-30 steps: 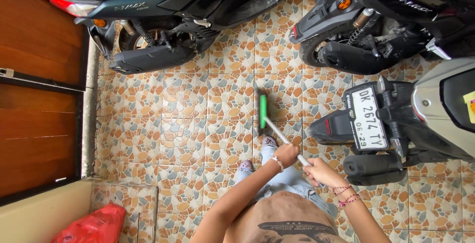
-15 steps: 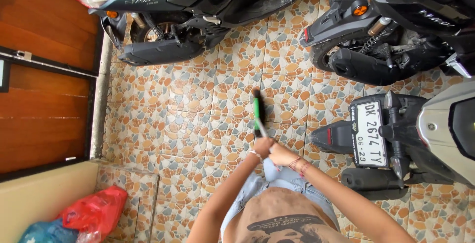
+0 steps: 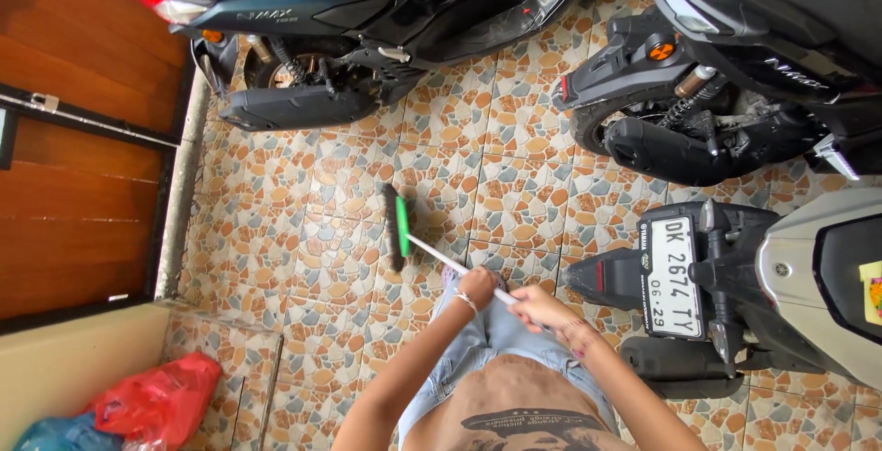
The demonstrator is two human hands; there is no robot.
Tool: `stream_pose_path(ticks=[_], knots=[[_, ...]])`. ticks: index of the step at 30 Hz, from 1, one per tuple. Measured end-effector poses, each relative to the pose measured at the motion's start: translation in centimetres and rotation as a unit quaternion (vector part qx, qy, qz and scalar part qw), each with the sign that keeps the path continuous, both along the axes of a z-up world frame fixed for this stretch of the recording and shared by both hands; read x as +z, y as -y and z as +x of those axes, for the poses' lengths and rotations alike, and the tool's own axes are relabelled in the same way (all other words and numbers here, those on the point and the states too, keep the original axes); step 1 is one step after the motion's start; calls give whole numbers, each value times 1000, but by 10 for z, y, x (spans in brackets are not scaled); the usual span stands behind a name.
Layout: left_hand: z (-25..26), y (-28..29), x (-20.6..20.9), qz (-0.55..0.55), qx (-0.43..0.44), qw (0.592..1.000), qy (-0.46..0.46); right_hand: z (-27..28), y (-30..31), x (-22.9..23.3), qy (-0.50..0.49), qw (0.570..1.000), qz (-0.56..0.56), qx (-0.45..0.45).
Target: The person sweeps a tiled floor with a green broom in a garage area. They move around two parked motorcycles, sweeping along walls and between the vehicles.
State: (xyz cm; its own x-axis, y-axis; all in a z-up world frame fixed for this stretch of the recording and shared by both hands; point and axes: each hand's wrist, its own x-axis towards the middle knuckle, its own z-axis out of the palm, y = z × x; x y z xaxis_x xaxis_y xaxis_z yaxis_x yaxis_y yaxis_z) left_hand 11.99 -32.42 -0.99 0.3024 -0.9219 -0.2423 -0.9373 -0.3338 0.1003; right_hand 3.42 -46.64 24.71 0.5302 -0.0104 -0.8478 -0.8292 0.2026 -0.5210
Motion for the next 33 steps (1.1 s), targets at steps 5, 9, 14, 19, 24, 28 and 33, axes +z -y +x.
stream_pose_path(ticks=[5, 9, 14, 19, 24, 28, 33], knots=[[-24, 77, 76, 23, -38, 986, -158, -32, 45, 49, -40, 997, -52, -50], [-22, 143, 168, 125, -108, 958, -233, -43, 80, 54, -110, 988, -105, 11], [-20, 189, 81, 52, -99, 958, -265, -4, 87, 12, -129, 977, -172, -7], [27, 185, 6, 3, -49, 953, -300, 75, 31, 1, -4, 969, -99, -224], [100, 51, -3, -1, 157, 925, -345, 124, -32, -90, 24, 978, -171, 121], [135, 0, -2, 26, 245, 915, -319, 156, -43, -130, 40, 921, -209, 327], [149, -6, 14, 88, 245, 936, -237, 168, -18, -73, -23, 995, -47, 88]])
